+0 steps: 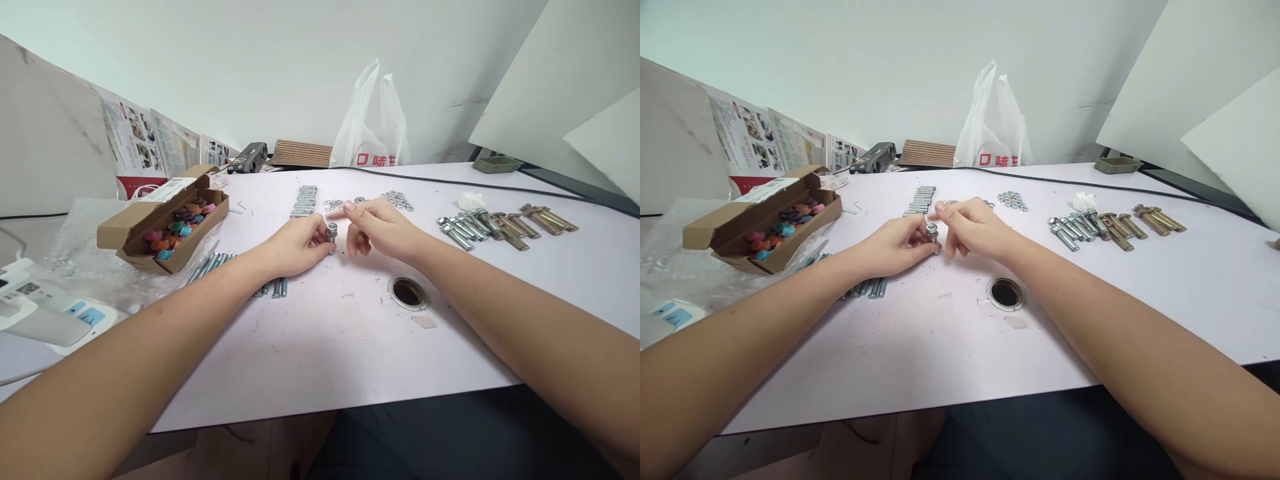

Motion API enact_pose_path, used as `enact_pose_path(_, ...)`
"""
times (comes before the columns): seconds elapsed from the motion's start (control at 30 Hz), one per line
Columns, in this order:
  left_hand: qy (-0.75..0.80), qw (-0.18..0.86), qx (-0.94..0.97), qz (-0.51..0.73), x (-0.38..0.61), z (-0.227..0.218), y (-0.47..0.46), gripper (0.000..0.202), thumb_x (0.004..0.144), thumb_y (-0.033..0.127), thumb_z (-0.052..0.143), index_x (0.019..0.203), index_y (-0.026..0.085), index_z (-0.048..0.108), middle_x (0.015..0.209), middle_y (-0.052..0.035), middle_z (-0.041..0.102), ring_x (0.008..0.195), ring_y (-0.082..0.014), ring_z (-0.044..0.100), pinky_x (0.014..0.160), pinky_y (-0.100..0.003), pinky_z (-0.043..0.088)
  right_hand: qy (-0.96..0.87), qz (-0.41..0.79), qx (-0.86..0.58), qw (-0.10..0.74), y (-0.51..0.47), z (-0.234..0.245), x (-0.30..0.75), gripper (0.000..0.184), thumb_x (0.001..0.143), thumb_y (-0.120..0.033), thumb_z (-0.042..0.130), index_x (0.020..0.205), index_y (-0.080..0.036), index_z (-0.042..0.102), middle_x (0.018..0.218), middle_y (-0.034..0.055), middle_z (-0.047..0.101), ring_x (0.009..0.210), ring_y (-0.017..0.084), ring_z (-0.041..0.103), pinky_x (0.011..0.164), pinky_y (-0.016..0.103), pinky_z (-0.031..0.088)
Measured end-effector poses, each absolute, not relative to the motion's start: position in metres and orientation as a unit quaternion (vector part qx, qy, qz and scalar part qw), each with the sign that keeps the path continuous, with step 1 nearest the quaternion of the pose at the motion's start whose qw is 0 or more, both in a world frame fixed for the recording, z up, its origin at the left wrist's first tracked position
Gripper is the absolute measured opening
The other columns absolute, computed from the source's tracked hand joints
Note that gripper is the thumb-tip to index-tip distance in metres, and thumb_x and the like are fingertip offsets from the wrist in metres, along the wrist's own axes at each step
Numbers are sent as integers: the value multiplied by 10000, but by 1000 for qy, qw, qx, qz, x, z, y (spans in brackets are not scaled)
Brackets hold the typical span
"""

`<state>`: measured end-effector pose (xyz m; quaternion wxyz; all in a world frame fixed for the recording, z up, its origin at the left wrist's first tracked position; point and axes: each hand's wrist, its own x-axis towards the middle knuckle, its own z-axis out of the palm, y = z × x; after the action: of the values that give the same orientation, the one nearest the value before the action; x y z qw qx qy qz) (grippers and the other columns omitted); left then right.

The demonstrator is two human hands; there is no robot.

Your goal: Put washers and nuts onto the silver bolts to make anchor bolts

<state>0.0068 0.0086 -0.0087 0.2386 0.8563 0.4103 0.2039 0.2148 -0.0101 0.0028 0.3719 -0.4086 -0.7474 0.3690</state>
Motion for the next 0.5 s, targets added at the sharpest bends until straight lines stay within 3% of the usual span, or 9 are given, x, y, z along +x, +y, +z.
enact_pose_path(0.13, 409, 249, 853, 209, 7, -9, 9, 181, 855, 373, 625, 871, 215, 538, 922, -25, 692, 836, -184, 633, 720, -328, 477, -712, 307, -439, 455, -9, 4, 216, 762, 937, -729, 410, 384, -204, 388, 359, 5, 328, 393, 92, 316, 486, 296, 287)
enact_pose_path(0.23, 405, 252, 853, 211, 8, -9, 9, 181, 845, 371, 630, 866, 212, 544, 906, -22, 691, 829, -181, 636, 727, -328, 481, -704, 309, -438, 466, -8, 5, 217, 694, 929, -704, 469, 461, -191, 494, 391, 7, 396, 409, 97, 340, 484, 292, 284)
enact_pose_path(0.3, 408, 245, 854, 212, 8, -8, 9, 177, 843, 370, 625, 851, 211, 546, 886, -19, 687, 804, -176, 632, 702, -321, 474, -713, 351, -433, 426, -9, 4, 215, 616, 914, -711, 492, 614, -183, 591, 473, 18, 519, 439, 105, 409, 495, 282, 323)
enact_pose_path(0.37, 408, 245, 854, 211, 7, -8, 10, 175, 839, 368, 624, 842, 211, 546, 873, -16, 686, 788, -173, 628, 682, -314, 467, -727, 379, -429, 379, -9, 4, 214, 618, 913, -727, 473, 650, -181, 589, 511, 31, 562, 459, 111, 448, 507, 281, 348)
enact_pose_path(0.5, 403, 260, 851, 214, 6, -10, 12, 185, 830, 373, 633, 857, 209, 550, 889, -14, 696, 805, -172, 638, 686, -309, 470, -722, 315, -440, 431, -8, 5, 215, 728, 968, -671, 409, 415, -197, 386, 379, 7, 347, 408, 86, 323, 488, 289, 287)
